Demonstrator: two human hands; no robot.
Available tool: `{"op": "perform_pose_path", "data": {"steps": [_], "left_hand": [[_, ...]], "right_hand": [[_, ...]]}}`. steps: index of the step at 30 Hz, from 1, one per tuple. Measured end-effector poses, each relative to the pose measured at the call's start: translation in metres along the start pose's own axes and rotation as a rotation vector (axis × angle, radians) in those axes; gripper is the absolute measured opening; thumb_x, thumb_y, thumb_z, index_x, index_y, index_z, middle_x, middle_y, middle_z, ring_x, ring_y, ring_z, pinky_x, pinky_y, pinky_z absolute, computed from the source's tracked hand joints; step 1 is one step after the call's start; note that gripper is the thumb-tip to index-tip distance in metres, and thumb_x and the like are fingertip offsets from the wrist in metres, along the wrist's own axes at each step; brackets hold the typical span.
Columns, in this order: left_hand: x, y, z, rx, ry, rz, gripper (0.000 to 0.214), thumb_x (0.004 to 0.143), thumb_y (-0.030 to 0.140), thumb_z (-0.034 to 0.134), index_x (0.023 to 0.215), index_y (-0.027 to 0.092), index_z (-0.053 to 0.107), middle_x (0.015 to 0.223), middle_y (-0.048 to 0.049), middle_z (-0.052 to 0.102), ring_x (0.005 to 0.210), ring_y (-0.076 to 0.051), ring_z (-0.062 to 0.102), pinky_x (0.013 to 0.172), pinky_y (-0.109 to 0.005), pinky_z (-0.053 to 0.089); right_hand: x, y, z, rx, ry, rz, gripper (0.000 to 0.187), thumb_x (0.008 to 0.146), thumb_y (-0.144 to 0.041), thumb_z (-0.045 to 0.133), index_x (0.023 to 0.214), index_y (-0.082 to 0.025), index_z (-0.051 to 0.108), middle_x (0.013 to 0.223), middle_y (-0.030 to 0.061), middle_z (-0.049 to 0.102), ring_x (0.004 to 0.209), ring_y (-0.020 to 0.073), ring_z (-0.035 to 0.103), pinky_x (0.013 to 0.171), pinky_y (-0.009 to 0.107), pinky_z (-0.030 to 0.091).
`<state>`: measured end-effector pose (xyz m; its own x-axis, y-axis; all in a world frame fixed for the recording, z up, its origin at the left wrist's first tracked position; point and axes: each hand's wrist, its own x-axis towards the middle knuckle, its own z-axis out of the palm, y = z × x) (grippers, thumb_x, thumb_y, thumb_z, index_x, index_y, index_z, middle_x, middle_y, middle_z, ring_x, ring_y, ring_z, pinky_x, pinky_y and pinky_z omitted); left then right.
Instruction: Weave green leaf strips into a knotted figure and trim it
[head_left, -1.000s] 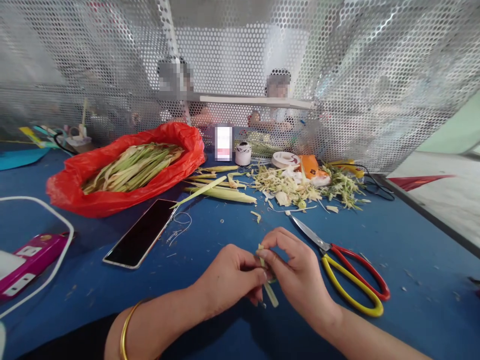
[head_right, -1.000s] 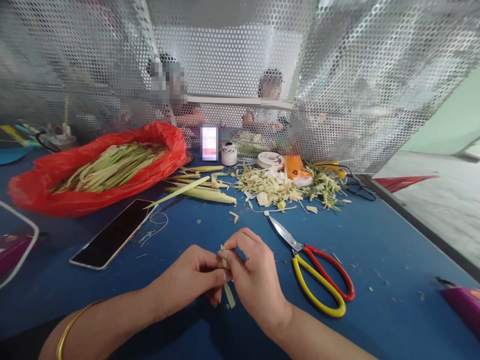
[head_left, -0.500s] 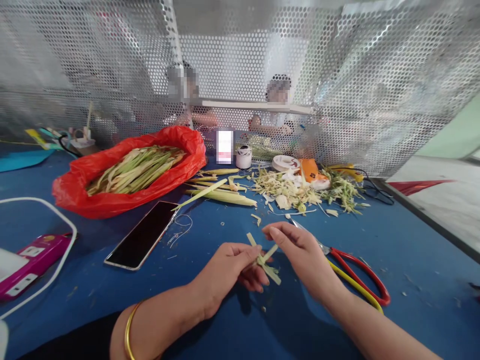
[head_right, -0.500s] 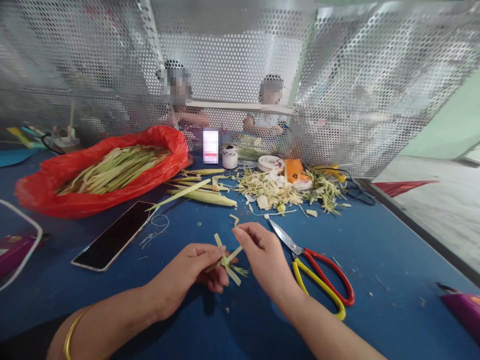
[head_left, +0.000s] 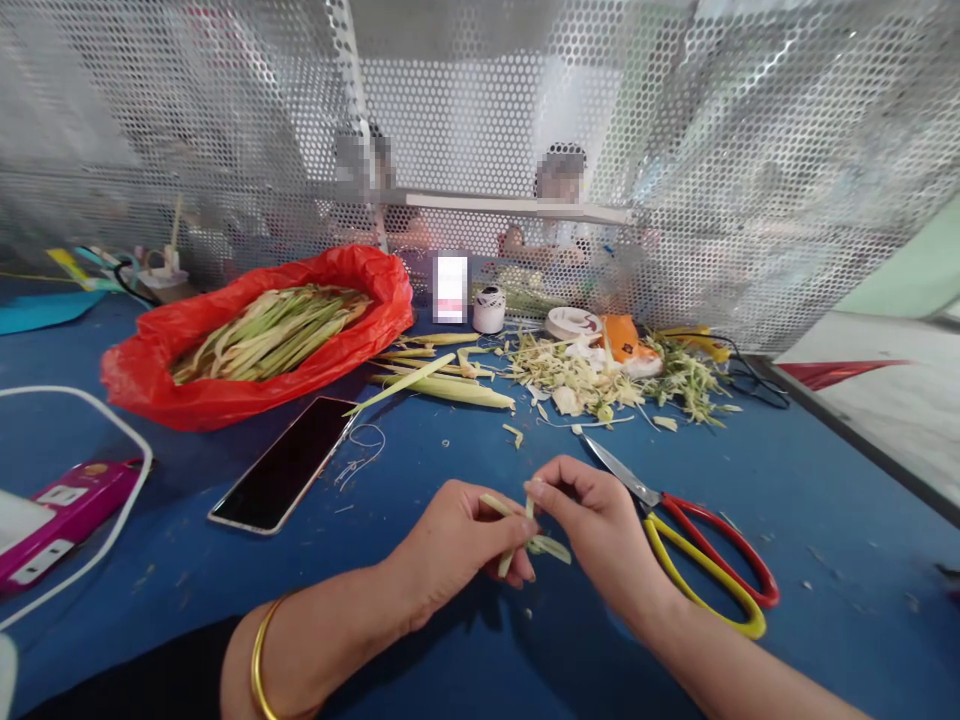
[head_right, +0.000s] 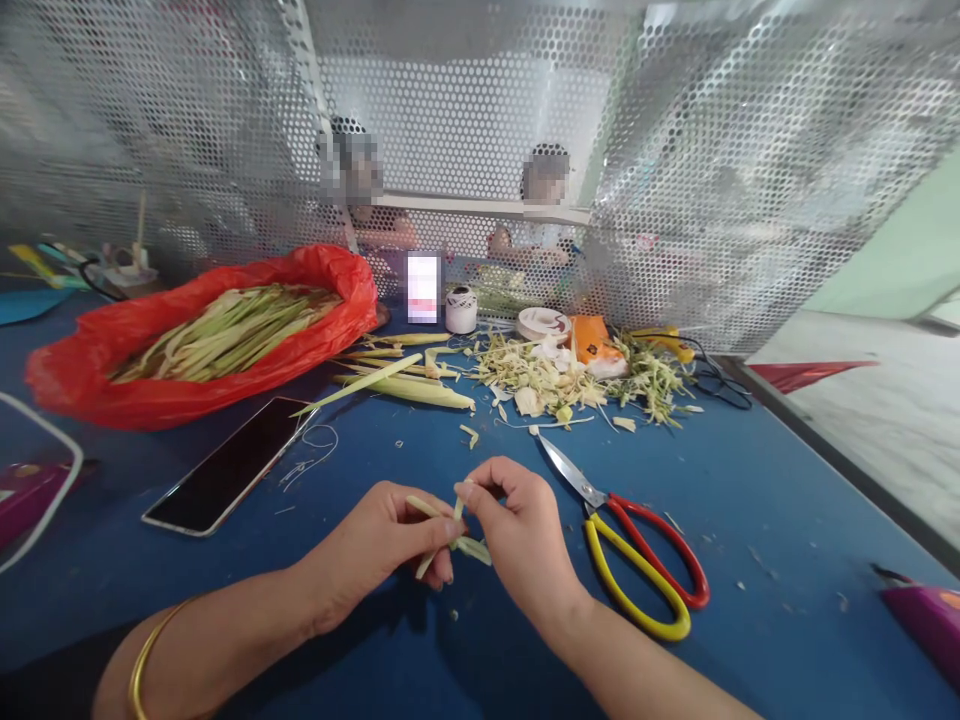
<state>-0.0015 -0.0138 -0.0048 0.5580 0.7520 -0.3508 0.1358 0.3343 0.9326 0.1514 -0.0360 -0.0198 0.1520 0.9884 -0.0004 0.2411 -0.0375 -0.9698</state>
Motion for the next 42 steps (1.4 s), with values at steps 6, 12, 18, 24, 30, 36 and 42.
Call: {"op": "perform_pose_path", "data": {"steps": [6, 12, 18, 24, 30, 36, 42], "left_hand": [[0.001, 0.000, -0.002, -0.104, 0.094, -0.018, 0.026, 0.075, 0.039, 0.068, 0.077, 0.013, 0.071, 0.060, -0.0022, 0.068, 0.051, -0.010, 0.058, 0.055, -0.021, 0.041], [0.002, 0.002, -0.006, -0.198, 0.152, -0.006, 0.042, 0.077, 0.054, 0.064, 0.082, 0.012, 0.069, 0.069, -0.0062, 0.071, 0.052, -0.011, 0.061, 0.056, -0.022, 0.044], [0.002, 0.002, -0.005, -0.157, 0.180, -0.031, 0.032, 0.069, 0.043, 0.076, 0.078, 0.013, 0.068, 0.063, -0.0034, 0.070, 0.049, -0.010, 0.060, 0.052, -0.021, 0.042], [0.004, 0.002, -0.004, -0.170, 0.230, -0.058, 0.022, 0.070, 0.035, 0.074, 0.073, 0.013, 0.069, 0.062, -0.0056, 0.071, 0.053, -0.012, 0.061, 0.061, -0.025, 0.048], [0.004, 0.005, -0.007, -0.188, 0.218, -0.026, 0.026, 0.074, 0.038, 0.072, 0.079, 0.013, 0.070, 0.070, -0.0074, 0.074, 0.059, -0.012, 0.064, 0.063, -0.023, 0.047], [0.003, 0.006, -0.007, -0.252, 0.209, 0.027, 0.033, 0.074, 0.034, 0.071, 0.101, 0.014, 0.071, 0.085, -0.0082, 0.075, 0.076, -0.016, 0.068, 0.074, -0.026, 0.049], [0.005, 0.001, -0.002, -0.249, 0.270, 0.047, 0.039, 0.067, 0.032, 0.078, 0.101, 0.014, 0.071, 0.088, -0.0078, 0.075, 0.083, -0.018, 0.067, 0.077, -0.027, 0.050]], "right_hand": [[0.006, -0.005, -0.007, -0.008, -0.072, -0.015, 0.029, 0.080, -0.043, 0.059, 0.066, -0.018, 0.059, 0.063, -0.0006, 0.058, 0.063, 0.0143, 0.051, 0.062, 0.027, 0.042], [0.005, -0.010, -0.011, -0.105, -0.168, 0.002, 0.035, 0.081, -0.050, 0.057, 0.070, -0.017, 0.061, 0.065, 0.0008, 0.060, 0.063, 0.0153, 0.053, 0.062, 0.028, 0.042], [0.003, -0.007, -0.008, -0.158, -0.142, -0.021, 0.032, 0.082, -0.043, 0.056, 0.062, -0.018, 0.058, 0.059, -0.0004, 0.057, 0.061, 0.0152, 0.053, 0.060, 0.028, 0.043], [0.002, -0.007, -0.009, -0.249, -0.069, -0.072, 0.029, 0.084, -0.037, 0.055, 0.061, -0.019, 0.056, 0.055, -0.0027, 0.053, 0.055, 0.0126, 0.045, 0.054, 0.026, 0.037], [0.005, -0.005, -0.014, -0.347, 0.009, -0.162, 0.024, 0.088, -0.038, 0.052, 0.072, -0.020, 0.058, 0.066, -0.0002, 0.059, 0.063, 0.0156, 0.052, 0.060, 0.027, 0.039], [-0.007, -0.009, -0.011, -0.457, 0.014, -0.270, 0.029, 0.090, -0.043, 0.053, 0.071, -0.022, 0.063, 0.069, 0.0011, 0.065, 0.063, 0.0166, 0.056, 0.057, 0.027, 0.039], [-0.012, 0.002, 0.006, -0.363, -0.066, -0.178, 0.027, 0.087, -0.035, 0.057, 0.064, -0.021, 0.062, 0.067, 0.0005, 0.066, 0.063, 0.0166, 0.059, 0.058, 0.025, 0.041]]}}
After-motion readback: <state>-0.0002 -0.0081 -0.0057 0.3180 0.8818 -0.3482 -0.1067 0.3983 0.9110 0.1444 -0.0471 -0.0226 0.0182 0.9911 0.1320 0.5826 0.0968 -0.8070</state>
